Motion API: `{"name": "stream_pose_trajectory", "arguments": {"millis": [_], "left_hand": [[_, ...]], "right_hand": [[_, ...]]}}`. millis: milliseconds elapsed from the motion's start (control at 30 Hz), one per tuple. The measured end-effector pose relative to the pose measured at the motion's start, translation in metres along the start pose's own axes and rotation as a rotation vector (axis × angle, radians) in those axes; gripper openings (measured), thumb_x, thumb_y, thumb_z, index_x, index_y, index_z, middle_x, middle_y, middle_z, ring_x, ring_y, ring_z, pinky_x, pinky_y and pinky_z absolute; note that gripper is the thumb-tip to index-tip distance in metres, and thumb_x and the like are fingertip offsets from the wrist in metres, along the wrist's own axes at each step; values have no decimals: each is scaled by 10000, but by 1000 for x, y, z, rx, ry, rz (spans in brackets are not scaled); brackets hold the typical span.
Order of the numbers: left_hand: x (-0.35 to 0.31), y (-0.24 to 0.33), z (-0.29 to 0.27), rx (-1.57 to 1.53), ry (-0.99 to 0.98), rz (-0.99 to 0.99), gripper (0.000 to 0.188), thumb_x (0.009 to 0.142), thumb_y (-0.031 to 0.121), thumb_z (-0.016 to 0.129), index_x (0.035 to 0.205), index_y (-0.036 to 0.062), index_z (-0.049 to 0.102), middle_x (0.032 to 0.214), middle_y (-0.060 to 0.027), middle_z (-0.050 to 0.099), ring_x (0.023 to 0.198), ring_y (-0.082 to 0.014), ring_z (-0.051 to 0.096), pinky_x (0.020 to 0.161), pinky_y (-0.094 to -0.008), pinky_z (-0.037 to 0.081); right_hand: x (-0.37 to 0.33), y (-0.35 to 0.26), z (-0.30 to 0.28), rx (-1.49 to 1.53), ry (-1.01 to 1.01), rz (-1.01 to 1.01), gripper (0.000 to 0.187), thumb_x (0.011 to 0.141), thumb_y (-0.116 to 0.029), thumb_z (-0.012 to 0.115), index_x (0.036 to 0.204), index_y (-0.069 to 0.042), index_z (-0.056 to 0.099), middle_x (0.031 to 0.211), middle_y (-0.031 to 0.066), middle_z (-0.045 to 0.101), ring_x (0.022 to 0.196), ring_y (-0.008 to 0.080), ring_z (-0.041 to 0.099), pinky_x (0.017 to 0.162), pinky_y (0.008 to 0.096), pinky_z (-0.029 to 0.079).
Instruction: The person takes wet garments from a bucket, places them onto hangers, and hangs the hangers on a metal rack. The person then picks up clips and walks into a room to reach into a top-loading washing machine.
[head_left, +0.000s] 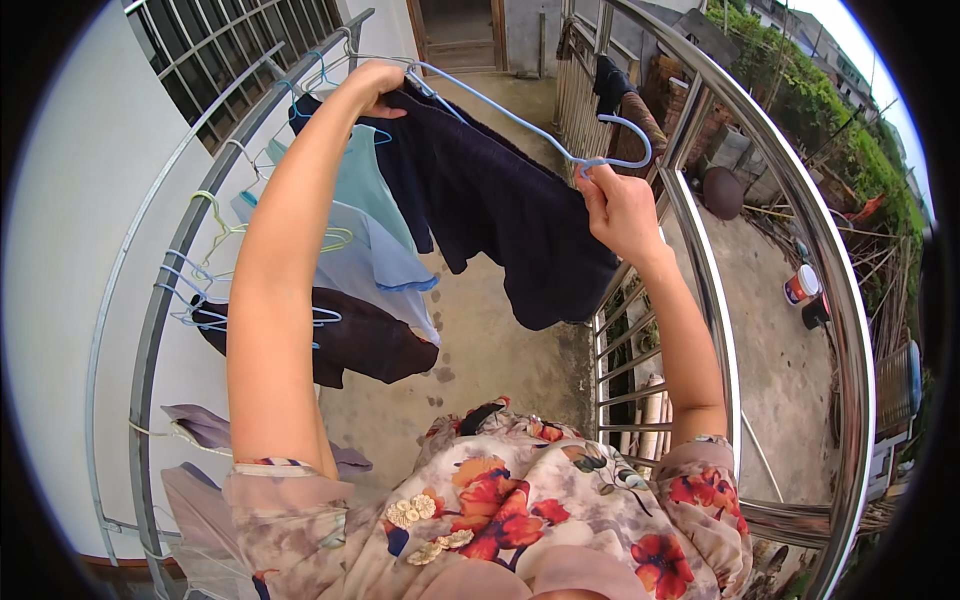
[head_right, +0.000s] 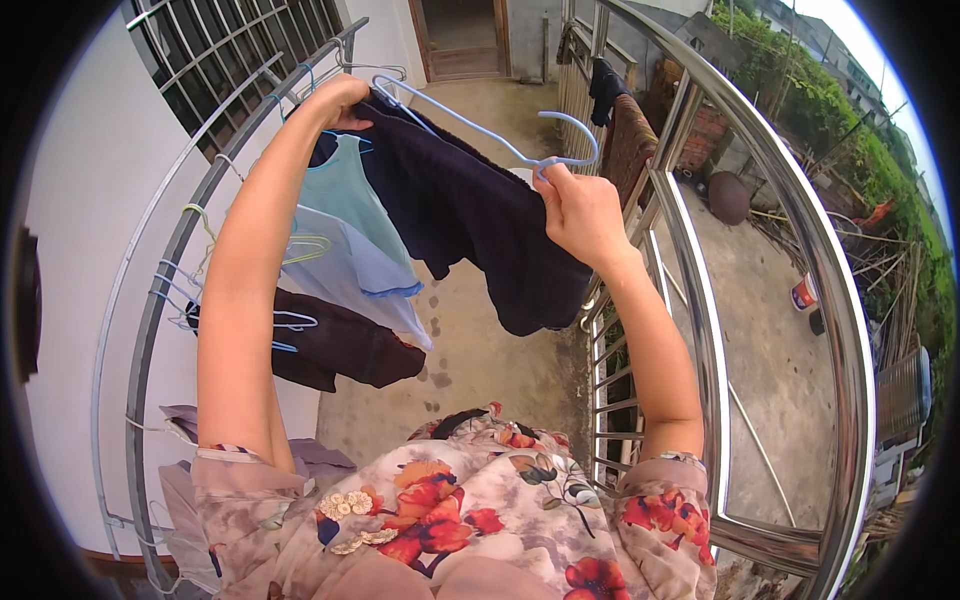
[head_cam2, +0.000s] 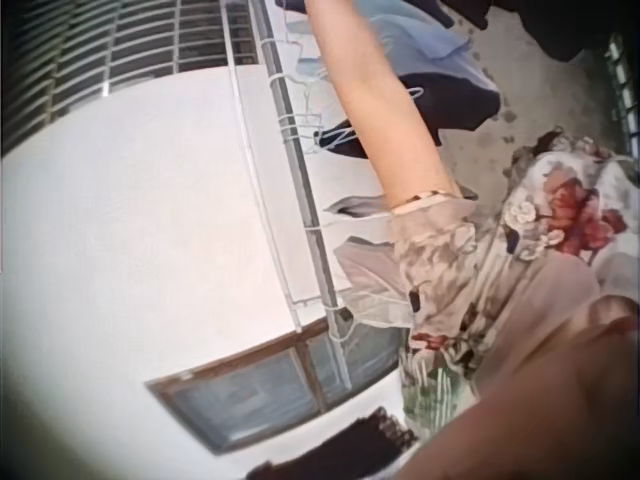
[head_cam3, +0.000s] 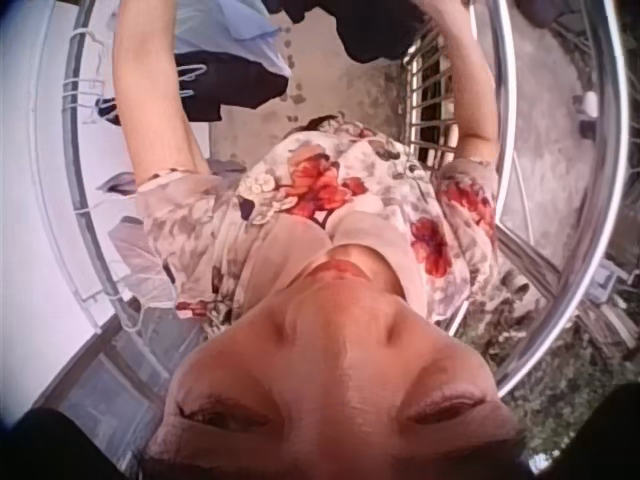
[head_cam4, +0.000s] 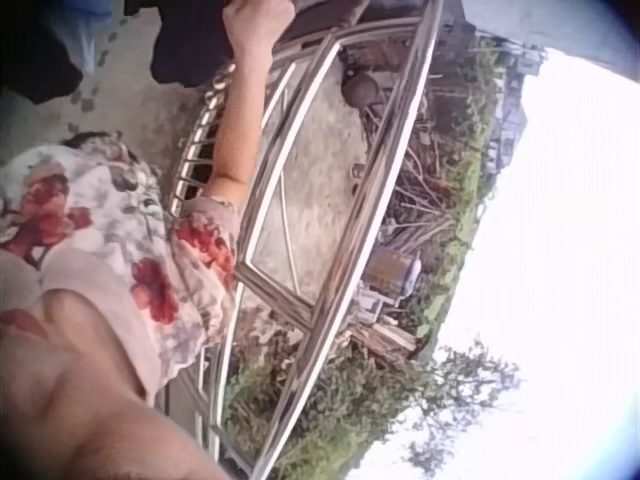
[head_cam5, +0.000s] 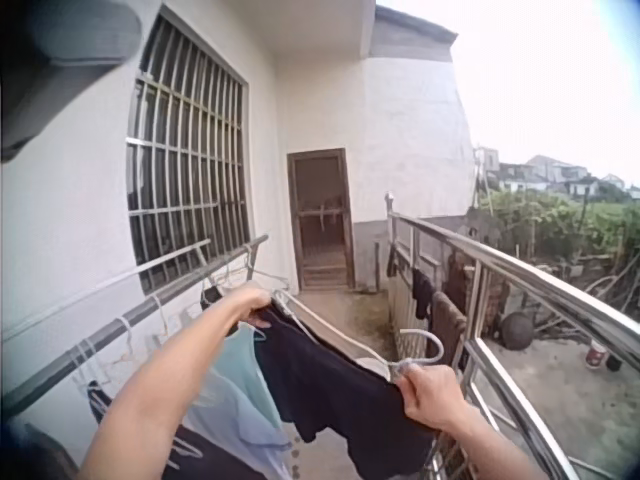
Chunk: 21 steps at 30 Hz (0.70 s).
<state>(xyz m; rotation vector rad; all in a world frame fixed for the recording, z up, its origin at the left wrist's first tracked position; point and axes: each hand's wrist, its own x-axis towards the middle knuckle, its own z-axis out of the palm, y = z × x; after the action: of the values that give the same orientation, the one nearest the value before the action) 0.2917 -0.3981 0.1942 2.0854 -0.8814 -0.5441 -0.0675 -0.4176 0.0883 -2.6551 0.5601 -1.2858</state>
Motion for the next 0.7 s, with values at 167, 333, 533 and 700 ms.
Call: {"name": "stream_pose_trajectory", "arguments": {"millis": [167,333,533,700], "left_hand": [[3,-27,20,366,152,57,148,761,30,543,805,-55,656,806,-160,686,649,-261,697,489,-340,583],[28,-58,20,79,35,-164,92,705,26,721,686,-17,641,635,-60,613,514,-157,601,435,-278,518],[19,-75,44,115,-48,18,138,652,28,796,685,30,662,578,-26,581,459,-118,541,428,-264,476],[-8,-82,70,244,-97,379,161,655,115,787,791,49,728,668,-68,661,549,-149,604,563,-285,494]], "right_hand": [[12,-11,-29,-58,-164,-69,51,873,-87,596,870,-46,565,631,169,573,605,368,582,541,451,426],[19,-31,-40,-83,-264,-32,45,872,-91,598,871,-52,576,628,178,566,616,379,575,564,458,431],[11,-21,-32,-52,-427,-43,57,845,-51,605,817,-20,565,591,182,521,586,383,532,542,446,389],[20,-14,-23,-63,-522,-54,59,844,-59,595,835,-15,556,613,196,532,623,400,547,569,463,409]]}}
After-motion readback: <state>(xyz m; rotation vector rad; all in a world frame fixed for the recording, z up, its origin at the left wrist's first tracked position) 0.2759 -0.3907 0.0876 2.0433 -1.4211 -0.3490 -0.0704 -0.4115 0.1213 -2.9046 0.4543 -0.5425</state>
